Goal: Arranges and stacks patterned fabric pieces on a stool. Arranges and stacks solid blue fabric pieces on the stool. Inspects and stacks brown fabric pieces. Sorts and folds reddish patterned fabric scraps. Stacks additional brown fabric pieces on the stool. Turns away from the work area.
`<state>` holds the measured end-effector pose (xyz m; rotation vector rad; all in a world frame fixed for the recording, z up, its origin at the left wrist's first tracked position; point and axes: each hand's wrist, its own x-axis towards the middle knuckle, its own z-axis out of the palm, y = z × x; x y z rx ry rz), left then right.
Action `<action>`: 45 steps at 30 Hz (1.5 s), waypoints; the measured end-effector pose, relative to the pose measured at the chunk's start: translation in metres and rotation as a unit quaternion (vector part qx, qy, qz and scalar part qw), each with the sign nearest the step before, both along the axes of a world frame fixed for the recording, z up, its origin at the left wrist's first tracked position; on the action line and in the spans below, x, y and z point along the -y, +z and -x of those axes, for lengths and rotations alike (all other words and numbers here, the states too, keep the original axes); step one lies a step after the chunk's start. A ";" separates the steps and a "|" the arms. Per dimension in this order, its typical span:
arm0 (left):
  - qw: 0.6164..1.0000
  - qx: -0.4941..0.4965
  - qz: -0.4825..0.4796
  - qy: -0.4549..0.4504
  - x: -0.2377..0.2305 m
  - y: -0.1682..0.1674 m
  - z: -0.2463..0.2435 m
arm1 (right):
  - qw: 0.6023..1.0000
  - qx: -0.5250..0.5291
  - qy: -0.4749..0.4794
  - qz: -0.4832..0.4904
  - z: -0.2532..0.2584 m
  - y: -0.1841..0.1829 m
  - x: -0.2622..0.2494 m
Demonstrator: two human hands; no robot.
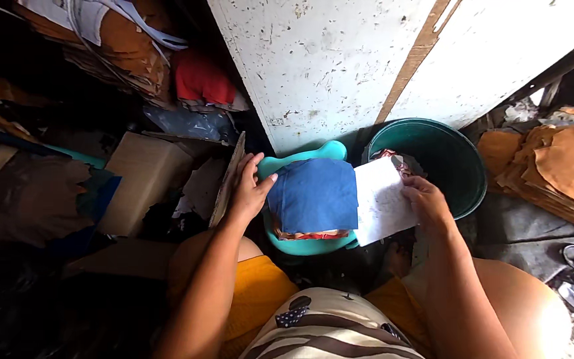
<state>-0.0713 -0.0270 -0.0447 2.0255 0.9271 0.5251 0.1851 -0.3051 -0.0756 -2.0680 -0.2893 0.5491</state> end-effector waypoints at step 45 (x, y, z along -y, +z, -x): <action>0.944 0.205 0.222 -0.132 0.004 0.031 -0.006 | 0.915 0.146 0.089 -0.365 0.062 0.104 -0.099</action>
